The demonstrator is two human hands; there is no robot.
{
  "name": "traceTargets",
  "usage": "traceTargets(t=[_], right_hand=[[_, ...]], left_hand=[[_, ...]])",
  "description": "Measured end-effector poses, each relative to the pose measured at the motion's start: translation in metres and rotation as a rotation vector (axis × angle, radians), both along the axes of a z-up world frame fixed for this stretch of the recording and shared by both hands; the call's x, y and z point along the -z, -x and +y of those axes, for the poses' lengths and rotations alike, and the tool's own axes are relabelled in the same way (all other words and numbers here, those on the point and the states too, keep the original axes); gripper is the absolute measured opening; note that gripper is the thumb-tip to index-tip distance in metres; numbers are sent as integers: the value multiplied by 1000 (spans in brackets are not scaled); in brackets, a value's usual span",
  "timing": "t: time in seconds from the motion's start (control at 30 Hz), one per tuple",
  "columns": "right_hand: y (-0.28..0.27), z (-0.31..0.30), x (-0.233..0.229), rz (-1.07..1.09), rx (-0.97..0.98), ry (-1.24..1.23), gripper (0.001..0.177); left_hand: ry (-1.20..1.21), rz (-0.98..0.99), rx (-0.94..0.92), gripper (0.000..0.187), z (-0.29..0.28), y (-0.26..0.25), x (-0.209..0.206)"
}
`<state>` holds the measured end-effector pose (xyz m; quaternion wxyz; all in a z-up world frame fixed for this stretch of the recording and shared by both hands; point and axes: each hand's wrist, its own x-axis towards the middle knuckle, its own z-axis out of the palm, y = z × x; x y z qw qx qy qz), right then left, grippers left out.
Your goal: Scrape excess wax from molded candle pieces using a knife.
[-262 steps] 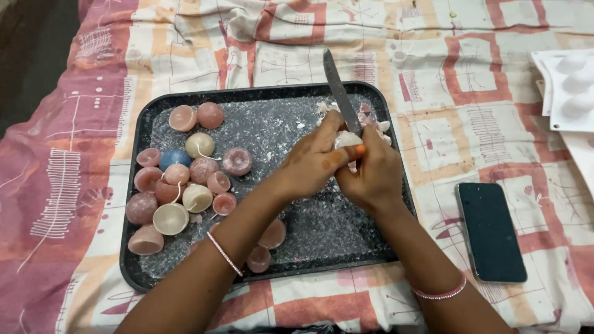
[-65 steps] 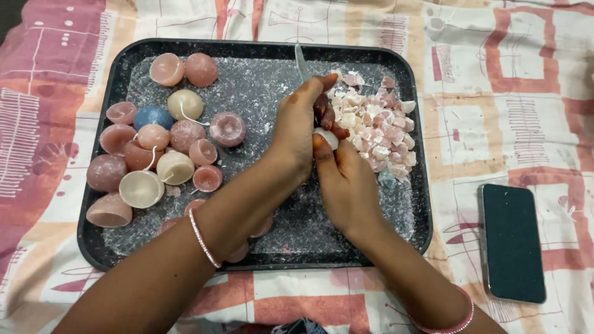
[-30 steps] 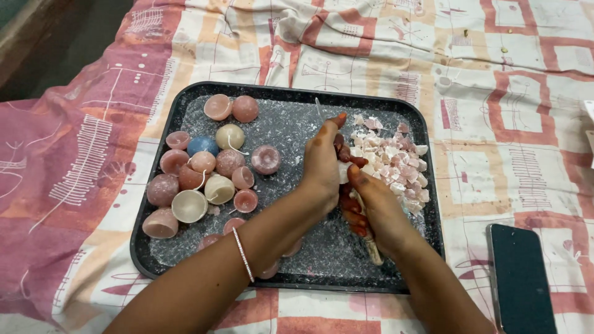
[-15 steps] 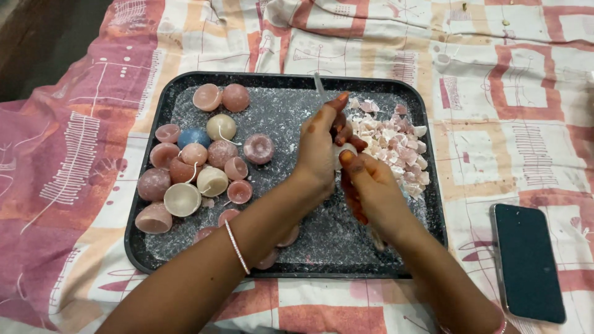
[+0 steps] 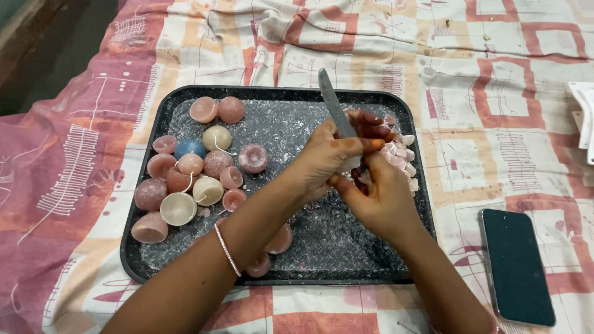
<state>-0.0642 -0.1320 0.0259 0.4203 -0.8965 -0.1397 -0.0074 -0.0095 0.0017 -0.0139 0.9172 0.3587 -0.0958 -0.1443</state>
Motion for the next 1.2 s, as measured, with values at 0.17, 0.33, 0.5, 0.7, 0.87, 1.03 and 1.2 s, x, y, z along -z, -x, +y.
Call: traceTargets(t=[0.17,0.33,0.5,0.7,0.87,1.03,1.2], right_hand=[[-2,1,2,17,16,95,27],[-2,0,3,-73,-62,84,25],[2,1,5,-72,-79,17,23],[9,4,7,-217,-58,29,24],[12,10,10,-316,15,115,26],[15,14,14,-300,96,167,24],[13,11,11,-166,11,53,23]], left_hand=[[-81,60,53,34,6,6,-14],[-188,24,74,33,5,7,-18],[-208,95,23,30,3,11,-20],[-115,67,-30,23,-2,13,-21],[-107,56,-120,17,-3,13,-25],[-148,90,-190,14,-3,17,-28],[-324,118,-34,24,2,12,-32]])
